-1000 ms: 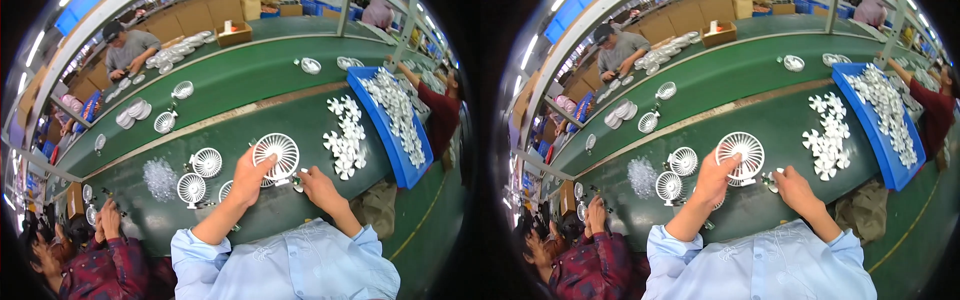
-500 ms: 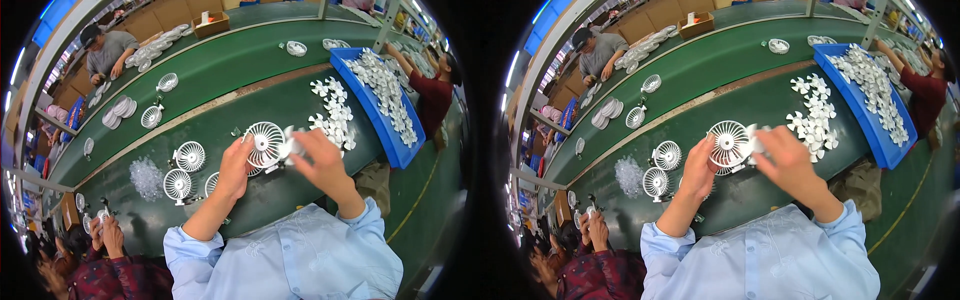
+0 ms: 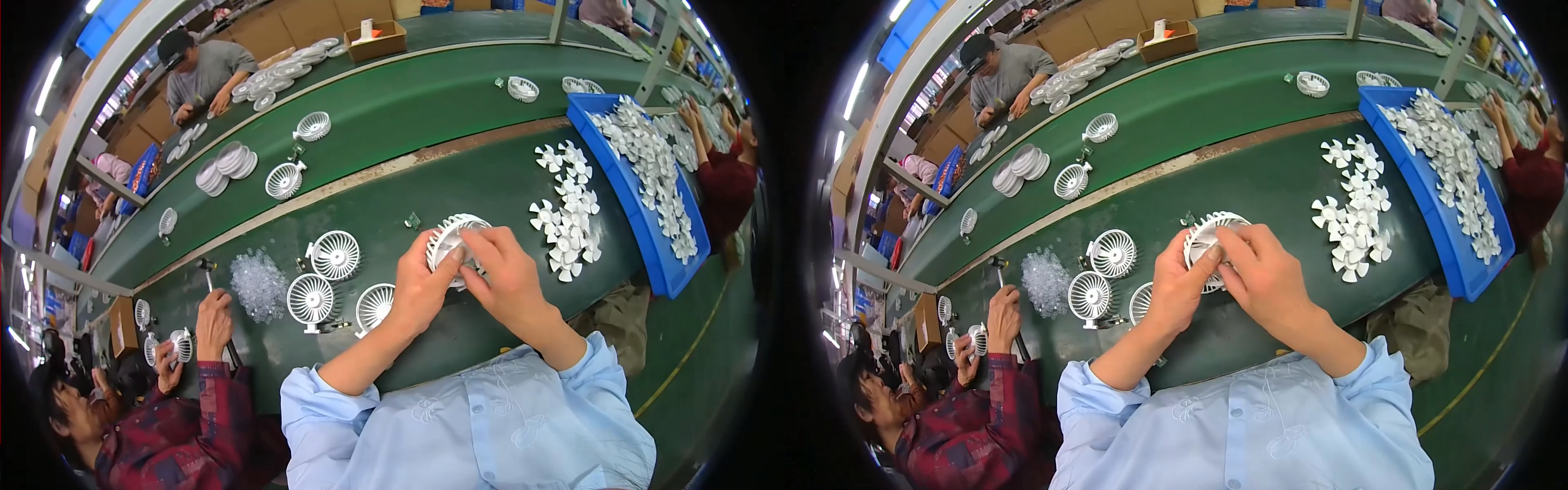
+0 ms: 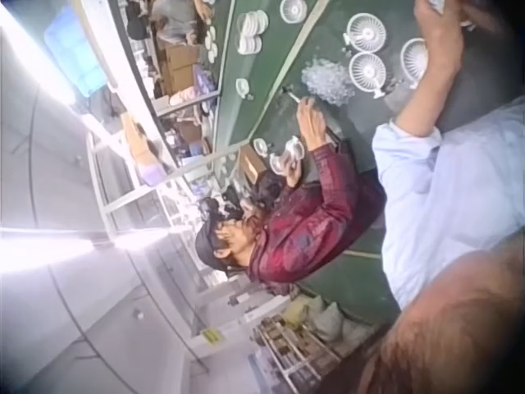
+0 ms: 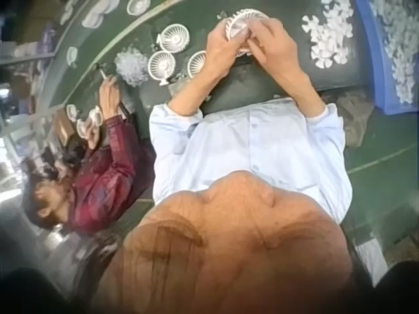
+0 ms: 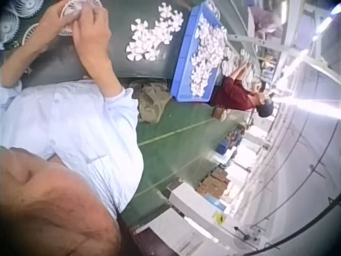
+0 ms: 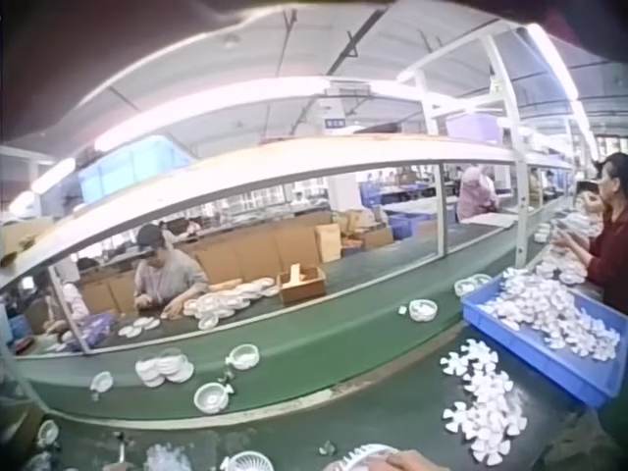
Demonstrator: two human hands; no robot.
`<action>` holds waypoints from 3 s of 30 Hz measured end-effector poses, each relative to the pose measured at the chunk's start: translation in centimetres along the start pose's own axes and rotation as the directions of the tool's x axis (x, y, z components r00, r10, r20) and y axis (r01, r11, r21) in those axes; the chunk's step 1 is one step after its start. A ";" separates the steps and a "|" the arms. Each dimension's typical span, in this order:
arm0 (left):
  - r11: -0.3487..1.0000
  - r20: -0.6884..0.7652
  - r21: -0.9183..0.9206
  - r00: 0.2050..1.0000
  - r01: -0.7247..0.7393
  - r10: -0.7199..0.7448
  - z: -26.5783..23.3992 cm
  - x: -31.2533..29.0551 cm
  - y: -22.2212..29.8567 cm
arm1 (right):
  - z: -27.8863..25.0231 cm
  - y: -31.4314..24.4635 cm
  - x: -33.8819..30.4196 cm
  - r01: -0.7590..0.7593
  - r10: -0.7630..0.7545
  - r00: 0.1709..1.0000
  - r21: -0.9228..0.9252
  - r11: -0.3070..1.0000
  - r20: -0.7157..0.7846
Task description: The person assembles small fans by fitting fan blades into fan housings by hand, then places the assembled units onto the conveyor belt.
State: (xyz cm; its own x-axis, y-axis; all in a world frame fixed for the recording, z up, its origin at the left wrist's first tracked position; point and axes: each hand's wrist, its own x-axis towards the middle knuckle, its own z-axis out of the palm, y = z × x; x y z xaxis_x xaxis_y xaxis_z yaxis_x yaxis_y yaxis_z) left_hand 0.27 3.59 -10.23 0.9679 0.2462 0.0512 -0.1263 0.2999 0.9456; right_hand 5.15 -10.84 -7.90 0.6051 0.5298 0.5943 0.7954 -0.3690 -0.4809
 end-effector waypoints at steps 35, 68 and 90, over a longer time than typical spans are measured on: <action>0.357 -0.018 0.930 0.956 -0.092 0.292 -7.7 8.1 4.5 | -0.3 17.4 6.4 -0.608 0.643 0.748 0.558 0.565 0.164; -0.409 0.203 0.908 0.951 -0.094 0.233 -16.7 33.4 -3.5 | 0.4 15.9 -1.2 0.069 -0.067 0.998 0.137 0.988 -0.023; 0.037 0.516 0.855 0.855 -0.518 0.047 -0.8 21.9 -5.9 | -1.1 11.8 -3.1 -0.055 0.134 0.939 -0.243 0.968 0.318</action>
State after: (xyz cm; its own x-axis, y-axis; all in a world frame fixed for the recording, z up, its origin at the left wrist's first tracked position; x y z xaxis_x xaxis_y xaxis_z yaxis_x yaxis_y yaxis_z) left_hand 22.04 7.92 -14.88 0.9342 -0.2507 0.2539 -0.3196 -0.9043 0.2831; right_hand 12.67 -17.69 -14.65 0.6630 0.6907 0.2887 0.7453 -0.5725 -0.3418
